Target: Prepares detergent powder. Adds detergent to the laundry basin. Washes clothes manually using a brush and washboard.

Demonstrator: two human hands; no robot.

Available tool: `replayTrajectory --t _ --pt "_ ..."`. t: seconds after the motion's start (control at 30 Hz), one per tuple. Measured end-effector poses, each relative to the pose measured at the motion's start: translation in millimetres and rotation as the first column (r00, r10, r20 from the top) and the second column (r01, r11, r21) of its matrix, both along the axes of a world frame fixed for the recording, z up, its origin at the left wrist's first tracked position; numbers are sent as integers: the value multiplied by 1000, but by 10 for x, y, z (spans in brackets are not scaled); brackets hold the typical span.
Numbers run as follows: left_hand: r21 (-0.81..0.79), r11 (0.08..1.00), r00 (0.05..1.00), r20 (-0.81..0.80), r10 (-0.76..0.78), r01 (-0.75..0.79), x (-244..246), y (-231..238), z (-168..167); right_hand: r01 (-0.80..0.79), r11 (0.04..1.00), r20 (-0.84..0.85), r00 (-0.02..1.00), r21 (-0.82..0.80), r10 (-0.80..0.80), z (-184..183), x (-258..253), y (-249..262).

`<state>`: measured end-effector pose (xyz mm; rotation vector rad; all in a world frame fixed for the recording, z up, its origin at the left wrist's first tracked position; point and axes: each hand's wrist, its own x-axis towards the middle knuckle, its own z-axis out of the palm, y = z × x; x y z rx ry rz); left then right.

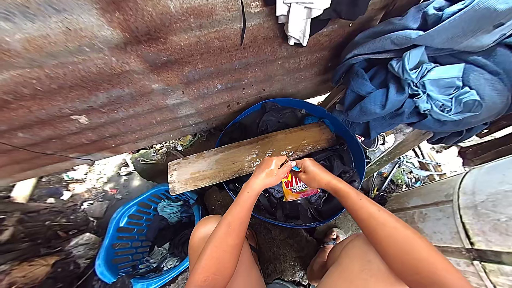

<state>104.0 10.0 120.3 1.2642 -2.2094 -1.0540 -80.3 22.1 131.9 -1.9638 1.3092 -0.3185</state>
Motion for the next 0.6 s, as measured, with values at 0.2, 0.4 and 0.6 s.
replayTrajectory --t 0.2,0.4,0.6 --pt "6 992 990 63 127 -127 -93 21 16 32 999 60 998 14 -33 -21 20 -6" --pt "-36 976 976 -23 214 -215 -96 43 -5 90 968 232 962 233 -146 69 24 -15" --pt "-72 958 961 -36 276 -278 -152 24 -29 124 989 209 968 80 -139 46 27 -33"
